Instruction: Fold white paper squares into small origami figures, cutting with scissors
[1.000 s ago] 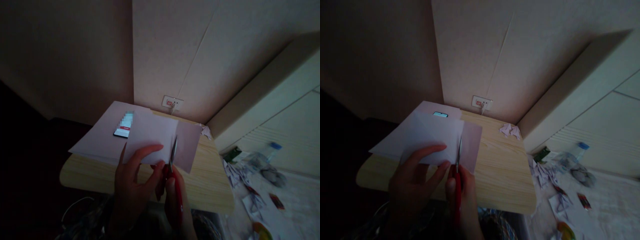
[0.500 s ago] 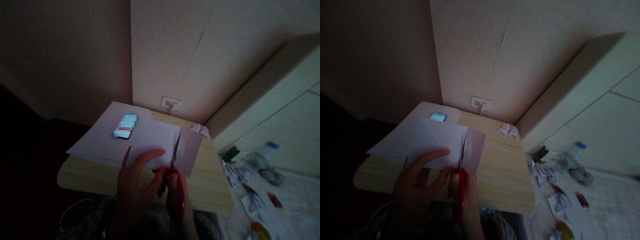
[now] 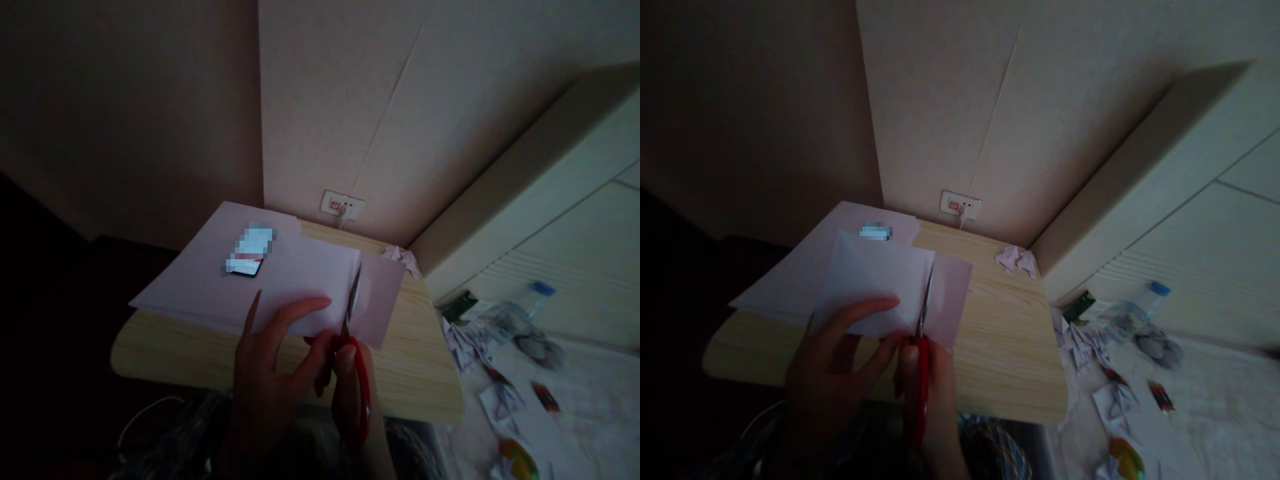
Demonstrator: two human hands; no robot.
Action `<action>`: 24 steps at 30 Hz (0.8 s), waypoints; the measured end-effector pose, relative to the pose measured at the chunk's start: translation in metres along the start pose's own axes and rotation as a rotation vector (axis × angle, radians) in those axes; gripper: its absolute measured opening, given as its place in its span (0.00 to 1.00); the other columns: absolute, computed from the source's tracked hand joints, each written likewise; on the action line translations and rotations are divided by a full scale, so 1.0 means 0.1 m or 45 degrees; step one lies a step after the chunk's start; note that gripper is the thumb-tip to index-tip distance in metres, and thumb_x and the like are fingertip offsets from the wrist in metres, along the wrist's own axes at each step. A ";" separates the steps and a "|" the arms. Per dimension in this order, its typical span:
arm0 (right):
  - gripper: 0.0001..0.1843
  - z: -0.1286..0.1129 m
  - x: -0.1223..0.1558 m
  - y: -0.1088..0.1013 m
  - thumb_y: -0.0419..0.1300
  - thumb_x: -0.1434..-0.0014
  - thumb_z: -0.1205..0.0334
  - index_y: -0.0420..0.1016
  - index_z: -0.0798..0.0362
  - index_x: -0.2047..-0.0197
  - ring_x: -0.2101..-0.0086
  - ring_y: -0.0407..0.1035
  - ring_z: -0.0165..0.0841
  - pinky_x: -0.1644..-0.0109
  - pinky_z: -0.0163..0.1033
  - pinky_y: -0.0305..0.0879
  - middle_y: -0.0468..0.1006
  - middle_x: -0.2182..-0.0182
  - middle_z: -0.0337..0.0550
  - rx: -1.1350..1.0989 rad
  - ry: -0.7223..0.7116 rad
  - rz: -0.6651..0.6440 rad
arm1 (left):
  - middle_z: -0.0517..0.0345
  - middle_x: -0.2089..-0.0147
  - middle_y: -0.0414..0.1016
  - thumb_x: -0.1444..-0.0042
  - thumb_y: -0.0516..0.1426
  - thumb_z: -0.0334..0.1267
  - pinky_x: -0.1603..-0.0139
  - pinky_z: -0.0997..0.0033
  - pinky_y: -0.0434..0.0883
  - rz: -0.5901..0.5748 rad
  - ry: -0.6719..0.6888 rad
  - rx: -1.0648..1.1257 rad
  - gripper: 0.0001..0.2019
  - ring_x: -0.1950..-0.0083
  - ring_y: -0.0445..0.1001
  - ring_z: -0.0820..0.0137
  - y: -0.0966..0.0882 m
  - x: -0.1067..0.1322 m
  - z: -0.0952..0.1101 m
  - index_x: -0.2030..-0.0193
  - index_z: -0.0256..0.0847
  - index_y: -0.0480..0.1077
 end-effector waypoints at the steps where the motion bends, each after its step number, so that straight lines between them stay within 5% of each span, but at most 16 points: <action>1: 0.33 -0.01 0.00 0.00 0.45 0.44 0.29 0.72 0.49 0.74 0.83 0.60 0.31 0.82 0.36 0.57 0.64 0.85 0.37 0.015 -0.006 -0.004 | 0.62 0.59 0.78 0.48 0.62 0.34 0.59 0.70 0.75 0.004 0.004 0.013 0.12 0.59 0.77 0.67 0.00 0.00 0.01 0.56 0.50 0.74; 10: 0.33 -0.07 0.00 -0.03 0.47 0.43 0.30 0.73 0.52 0.71 0.83 0.60 0.29 0.82 0.34 0.60 0.63 0.84 0.35 0.077 -0.064 0.022 | 0.64 0.58 0.78 0.48 0.62 0.33 0.57 0.71 0.74 0.019 0.032 0.022 0.13 0.58 0.77 0.69 0.00 0.01 0.03 0.55 0.51 0.74; 24: 0.32 -0.14 -0.04 0.00 0.49 0.43 0.32 0.70 0.55 0.76 0.86 0.53 0.24 0.86 0.30 0.52 0.58 0.87 0.32 0.012 -0.164 -0.051 | 0.67 0.56 0.77 0.48 0.62 0.31 0.55 0.73 0.74 0.012 0.054 0.052 0.15 0.55 0.76 0.70 0.01 0.02 0.03 0.54 0.53 0.72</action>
Point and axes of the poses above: each hand's wrist, its own x-axis away from the middle knuckle, its own y-axis out of the palm, z = x × y, the point moved 10 cm from there along -x, towards the middle knuckle
